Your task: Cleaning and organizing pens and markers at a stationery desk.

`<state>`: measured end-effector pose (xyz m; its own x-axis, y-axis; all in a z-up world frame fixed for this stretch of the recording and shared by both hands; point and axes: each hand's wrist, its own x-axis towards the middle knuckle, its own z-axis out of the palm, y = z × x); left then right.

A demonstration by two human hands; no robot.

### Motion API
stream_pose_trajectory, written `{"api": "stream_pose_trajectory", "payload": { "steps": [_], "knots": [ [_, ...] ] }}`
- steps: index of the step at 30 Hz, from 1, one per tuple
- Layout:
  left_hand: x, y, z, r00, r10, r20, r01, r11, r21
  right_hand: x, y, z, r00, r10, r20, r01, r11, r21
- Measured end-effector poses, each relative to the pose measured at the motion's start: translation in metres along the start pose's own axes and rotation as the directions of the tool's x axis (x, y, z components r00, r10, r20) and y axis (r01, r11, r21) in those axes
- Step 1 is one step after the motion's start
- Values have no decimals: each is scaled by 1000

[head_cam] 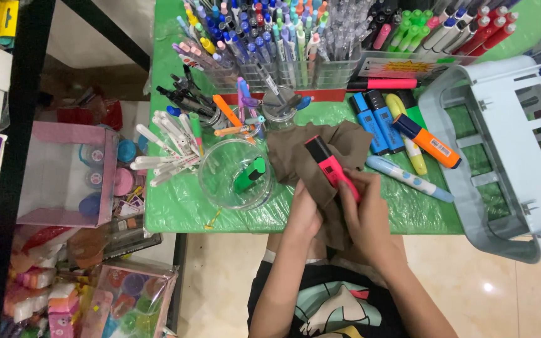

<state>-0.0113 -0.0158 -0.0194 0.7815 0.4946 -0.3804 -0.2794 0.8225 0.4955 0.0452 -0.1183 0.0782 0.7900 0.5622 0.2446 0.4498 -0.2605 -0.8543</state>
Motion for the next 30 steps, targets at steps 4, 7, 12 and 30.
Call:
{"api": "stream_pose_trajectory", "payload": {
  "steps": [4, 7, 12, 30],
  "knots": [
    [-6, 5, 9, 999, -42, -29, 42, 999, -3, 18, -20, -2, 997, 76, 19, -72, 985, -157],
    [-4, -4, -5, 1000, -18, -13, 19, 997, 73, 24, -37, -11, 995, 64, 80, -30, 932, -361],
    [-1, -2, -10, 999, 54, 4, -54, 998, -37, 14, -31, -20, 919, -389, 61, 375, 817, -438],
    [-17, -3, 21, 907, 157, 391, -411, 541, 734, 87, -23, -40, 958, -177, 224, 173, 984, 38]
  ]
}}
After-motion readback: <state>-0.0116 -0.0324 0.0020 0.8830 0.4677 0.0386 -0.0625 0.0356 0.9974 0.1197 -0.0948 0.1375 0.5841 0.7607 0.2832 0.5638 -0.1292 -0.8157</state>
